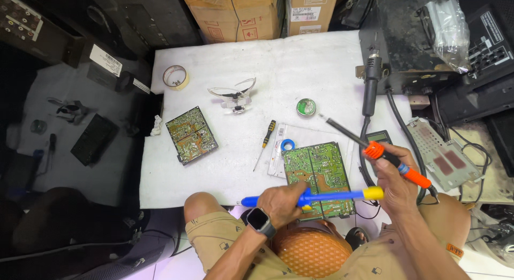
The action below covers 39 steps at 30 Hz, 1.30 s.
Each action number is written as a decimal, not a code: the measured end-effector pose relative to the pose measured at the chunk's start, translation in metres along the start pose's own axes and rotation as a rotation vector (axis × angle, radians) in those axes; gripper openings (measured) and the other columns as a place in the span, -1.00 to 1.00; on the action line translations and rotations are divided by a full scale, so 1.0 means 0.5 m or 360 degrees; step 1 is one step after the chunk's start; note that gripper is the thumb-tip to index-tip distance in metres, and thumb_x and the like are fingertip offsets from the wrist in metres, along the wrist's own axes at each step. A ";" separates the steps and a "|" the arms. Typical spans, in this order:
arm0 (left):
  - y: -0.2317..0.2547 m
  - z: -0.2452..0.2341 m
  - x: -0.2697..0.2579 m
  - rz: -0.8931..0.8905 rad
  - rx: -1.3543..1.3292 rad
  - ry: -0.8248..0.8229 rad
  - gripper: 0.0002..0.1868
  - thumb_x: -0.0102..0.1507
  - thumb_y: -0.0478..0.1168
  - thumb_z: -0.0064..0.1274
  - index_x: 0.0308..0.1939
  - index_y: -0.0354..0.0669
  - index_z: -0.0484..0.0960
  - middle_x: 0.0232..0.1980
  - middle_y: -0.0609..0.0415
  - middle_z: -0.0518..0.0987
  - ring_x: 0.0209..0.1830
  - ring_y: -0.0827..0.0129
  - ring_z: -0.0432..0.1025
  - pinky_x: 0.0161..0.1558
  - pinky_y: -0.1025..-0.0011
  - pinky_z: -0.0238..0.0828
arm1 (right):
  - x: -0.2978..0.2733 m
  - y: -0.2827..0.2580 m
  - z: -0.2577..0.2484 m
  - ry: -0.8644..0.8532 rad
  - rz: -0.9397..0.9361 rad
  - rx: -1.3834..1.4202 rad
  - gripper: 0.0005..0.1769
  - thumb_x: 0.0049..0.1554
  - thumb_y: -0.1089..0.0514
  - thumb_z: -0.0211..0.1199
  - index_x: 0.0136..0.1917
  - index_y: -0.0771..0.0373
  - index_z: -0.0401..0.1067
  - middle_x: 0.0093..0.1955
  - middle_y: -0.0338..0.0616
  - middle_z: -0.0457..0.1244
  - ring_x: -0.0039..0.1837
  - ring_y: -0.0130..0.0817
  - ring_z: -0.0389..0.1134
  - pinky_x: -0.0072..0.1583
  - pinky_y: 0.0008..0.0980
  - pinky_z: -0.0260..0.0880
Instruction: The person sits on the floor and uses a soldering iron and a desoldering pump to work on a green circuit board. They repeatedly apply the soldering iron to various points on the board and use the pump to remove solder.
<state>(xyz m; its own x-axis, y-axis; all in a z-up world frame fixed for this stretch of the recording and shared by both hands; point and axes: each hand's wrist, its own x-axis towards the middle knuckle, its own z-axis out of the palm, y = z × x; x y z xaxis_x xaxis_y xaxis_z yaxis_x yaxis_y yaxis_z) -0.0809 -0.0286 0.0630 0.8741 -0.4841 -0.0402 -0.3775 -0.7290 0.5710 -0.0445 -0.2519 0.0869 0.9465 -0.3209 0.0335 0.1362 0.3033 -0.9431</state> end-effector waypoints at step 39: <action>-0.159 0.030 0.110 -0.1432 -0.2239 0.0976 -0.67 0.07 -0.23 0.07 -0.13 -0.30 0.48 -0.53 -0.03 0.39 -0.62 0.31 0.43 -0.54 0.45 0.55 | 0.040 0.138 -0.033 -0.0298 0.0199 -0.0635 -0.66 -0.15 0.25 0.32 -0.06 0.36 0.42 -0.23 -0.04 0.29 -0.20 -0.46 0.26 -0.08 -0.49 0.30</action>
<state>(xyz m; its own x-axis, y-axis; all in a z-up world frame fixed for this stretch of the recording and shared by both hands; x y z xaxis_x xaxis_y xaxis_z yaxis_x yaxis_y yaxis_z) -0.0073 -0.0045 0.0030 0.7455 0.2651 -0.6115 0.4698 0.4419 0.7643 -0.0208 -0.2524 0.0168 0.9901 -0.1250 -0.0641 -0.0710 -0.0519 -0.9961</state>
